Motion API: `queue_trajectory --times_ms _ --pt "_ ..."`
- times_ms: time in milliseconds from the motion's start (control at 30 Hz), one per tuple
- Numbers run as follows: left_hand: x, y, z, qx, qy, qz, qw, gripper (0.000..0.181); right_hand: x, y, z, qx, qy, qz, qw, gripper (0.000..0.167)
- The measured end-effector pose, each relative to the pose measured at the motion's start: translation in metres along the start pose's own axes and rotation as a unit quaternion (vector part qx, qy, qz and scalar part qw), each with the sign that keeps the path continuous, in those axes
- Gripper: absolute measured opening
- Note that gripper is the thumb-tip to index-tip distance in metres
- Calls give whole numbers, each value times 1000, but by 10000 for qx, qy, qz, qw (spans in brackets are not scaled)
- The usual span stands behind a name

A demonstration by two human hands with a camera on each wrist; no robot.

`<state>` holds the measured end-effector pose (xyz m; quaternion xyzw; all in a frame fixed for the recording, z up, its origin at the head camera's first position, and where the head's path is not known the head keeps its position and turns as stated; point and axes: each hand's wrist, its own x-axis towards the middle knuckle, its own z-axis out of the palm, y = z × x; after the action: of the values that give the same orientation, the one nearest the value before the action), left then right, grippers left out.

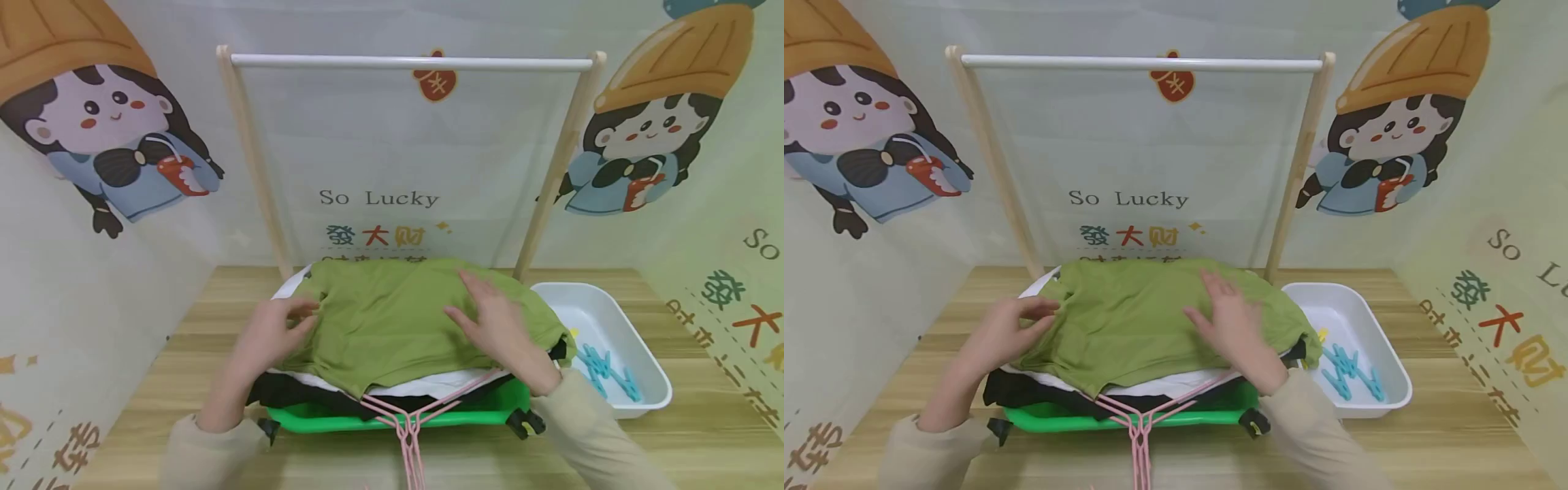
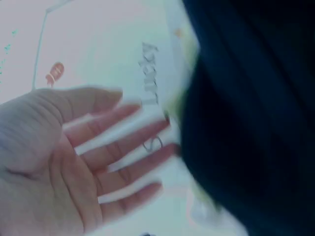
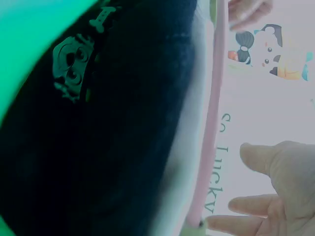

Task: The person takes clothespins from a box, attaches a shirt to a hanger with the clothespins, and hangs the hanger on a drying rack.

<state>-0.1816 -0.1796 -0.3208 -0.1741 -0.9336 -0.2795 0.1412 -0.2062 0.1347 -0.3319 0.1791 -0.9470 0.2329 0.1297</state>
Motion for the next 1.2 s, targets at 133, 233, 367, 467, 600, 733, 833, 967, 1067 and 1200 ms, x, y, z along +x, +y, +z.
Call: queue_trajectory --times_ms 133,233,367,467,600,733,833,967,1067,1200 --pt "-12 -14 -5 -184 -202 519 9983 13 -6 4 -3 350 178 -248 9989 56" --pt "-18 -23 -4 -295 -288 895 9951 13 -11 8 -6 315 269 -286 9987 47" --pt "-24 -35 -3 -308 -368 1173 9919 15 -17 15 -10 145 392 -451 9981 38" --pt "-28 -41 -3 -266 -419 1183 9917 18 -22 21 -13 70 484 -573 9972 34" --pt "-32 -45 -2 -221 -402 1243 9912 19 -32 30 -14 74 734 -797 9941 30" --pt "-38 -47 2 -156 -389 1356 9899 21 -45 39 -10 81 925 -1182 9886 24" --pt "-41 -48 4 -121 -361 1454 9886 22 -53 47 -8 39 1030 -1563 9823 23" --pt "-40 -50 7 -62 -203 1610 9867 20 -57 55 -7 49 1147 -1976 9735 24" --pt "-37 -50 8 54 -126 1641 9864 18 -55 59 -8 75 1185 -2155 9693 23" --pt "-32 -48 6 213 -192 1602 9867 17 -52 63 -11 108 1222 -2308 9652 22"
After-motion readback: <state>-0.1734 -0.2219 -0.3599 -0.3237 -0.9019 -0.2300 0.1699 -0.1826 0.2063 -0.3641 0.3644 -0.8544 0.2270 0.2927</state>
